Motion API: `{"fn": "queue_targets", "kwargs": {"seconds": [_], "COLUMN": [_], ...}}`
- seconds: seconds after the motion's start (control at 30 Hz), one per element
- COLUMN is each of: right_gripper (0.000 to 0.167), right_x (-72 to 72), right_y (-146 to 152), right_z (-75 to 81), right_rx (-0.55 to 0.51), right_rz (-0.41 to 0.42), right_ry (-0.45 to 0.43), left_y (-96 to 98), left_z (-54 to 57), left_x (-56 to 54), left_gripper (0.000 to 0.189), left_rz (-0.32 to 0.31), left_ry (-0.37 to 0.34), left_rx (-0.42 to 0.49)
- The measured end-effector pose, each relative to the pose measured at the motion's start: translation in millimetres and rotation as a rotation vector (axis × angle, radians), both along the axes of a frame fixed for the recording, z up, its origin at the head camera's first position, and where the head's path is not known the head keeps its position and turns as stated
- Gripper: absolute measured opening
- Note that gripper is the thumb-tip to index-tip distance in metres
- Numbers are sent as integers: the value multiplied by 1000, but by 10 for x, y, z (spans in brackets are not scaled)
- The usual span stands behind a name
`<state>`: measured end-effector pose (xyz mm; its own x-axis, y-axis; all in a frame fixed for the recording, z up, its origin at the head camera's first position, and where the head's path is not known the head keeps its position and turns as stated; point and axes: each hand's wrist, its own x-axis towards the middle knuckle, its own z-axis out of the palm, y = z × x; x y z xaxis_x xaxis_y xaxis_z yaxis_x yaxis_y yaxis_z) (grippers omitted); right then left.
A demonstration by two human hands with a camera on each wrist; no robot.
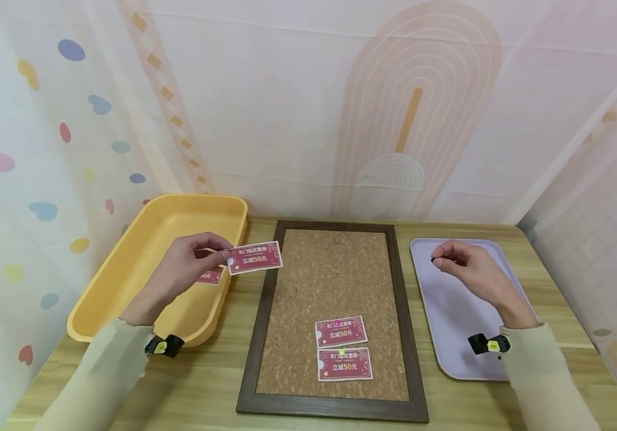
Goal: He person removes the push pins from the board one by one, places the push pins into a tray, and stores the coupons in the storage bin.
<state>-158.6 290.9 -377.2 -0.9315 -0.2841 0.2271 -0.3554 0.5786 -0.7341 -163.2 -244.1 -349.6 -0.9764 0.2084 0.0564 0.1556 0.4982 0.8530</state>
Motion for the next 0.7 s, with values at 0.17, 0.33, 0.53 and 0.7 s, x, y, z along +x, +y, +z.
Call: {"fn": "queue_targets", "kwargs": {"seconds": [0.17, 0.33, 0.53, 0.7], "right_gripper": [4, 6, 7, 7], "right_x": [-11, -22, -48, -66], "right_y": [112, 202, 296, 379], "right_z": [-4, -6, -37, -64], "right_rx": [10, -3, -35, -34], "right_rz": [-1, 4, 20, 21], "right_ry": [34, 8, -27, -44], "left_y": [-168, -317, -482, -616], "left_z": [-25, -39, -52, -79], "left_x": [-11, -30, -65, -125], "left_gripper": [24, 25, 23, 23], "left_rz": [21, 39, 26, -6], "left_ry": [9, 22, 35, 13], "left_rx": [-44, -87, -75, -64]}}
